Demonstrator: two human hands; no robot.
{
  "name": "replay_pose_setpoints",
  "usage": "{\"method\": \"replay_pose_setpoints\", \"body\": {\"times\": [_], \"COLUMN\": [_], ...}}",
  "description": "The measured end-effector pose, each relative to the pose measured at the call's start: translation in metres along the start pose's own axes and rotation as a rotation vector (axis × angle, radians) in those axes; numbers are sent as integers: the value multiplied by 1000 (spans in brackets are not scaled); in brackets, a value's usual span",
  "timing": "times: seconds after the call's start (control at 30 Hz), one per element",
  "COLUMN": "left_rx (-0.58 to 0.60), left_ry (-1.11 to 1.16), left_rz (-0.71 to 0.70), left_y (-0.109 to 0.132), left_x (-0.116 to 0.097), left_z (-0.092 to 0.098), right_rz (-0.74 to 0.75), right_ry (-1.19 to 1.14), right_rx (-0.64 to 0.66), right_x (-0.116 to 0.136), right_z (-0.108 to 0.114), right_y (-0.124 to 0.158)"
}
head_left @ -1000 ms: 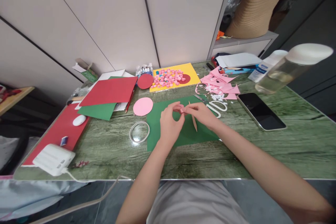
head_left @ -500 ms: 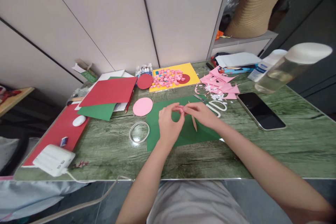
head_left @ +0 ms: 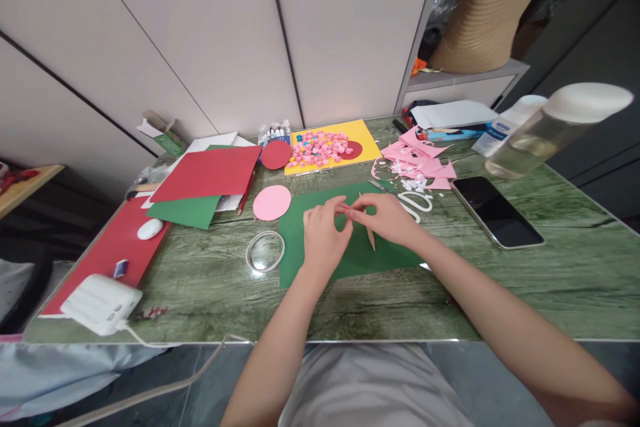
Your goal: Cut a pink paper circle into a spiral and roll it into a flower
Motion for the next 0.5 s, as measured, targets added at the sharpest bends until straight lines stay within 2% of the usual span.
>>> {"method": "replay_pose_setpoints", "body": {"times": [0.27,0.5], "left_rx": [-68,-133], "left_ry": [40,248], "left_rz": [5,-16], "left_y": [0,1], "left_x": [1,-1], "left_z": [1,7], "right_rz": [-34,-42], "right_ry": [-239,-538], "right_rx": [49,120], "right_x": [-5,-13], "right_z": [-4,-12], "right_y": [-3,-5]}}
Point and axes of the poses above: each hand's wrist, its own y-axis away from the middle knuckle, its own z-axis out of the back of the hand, x = y × z, the point moved 5 cm from there along -y, towards the middle knuckle, and after that the axes turned 13 degrees about x, right-handed, at the moved point
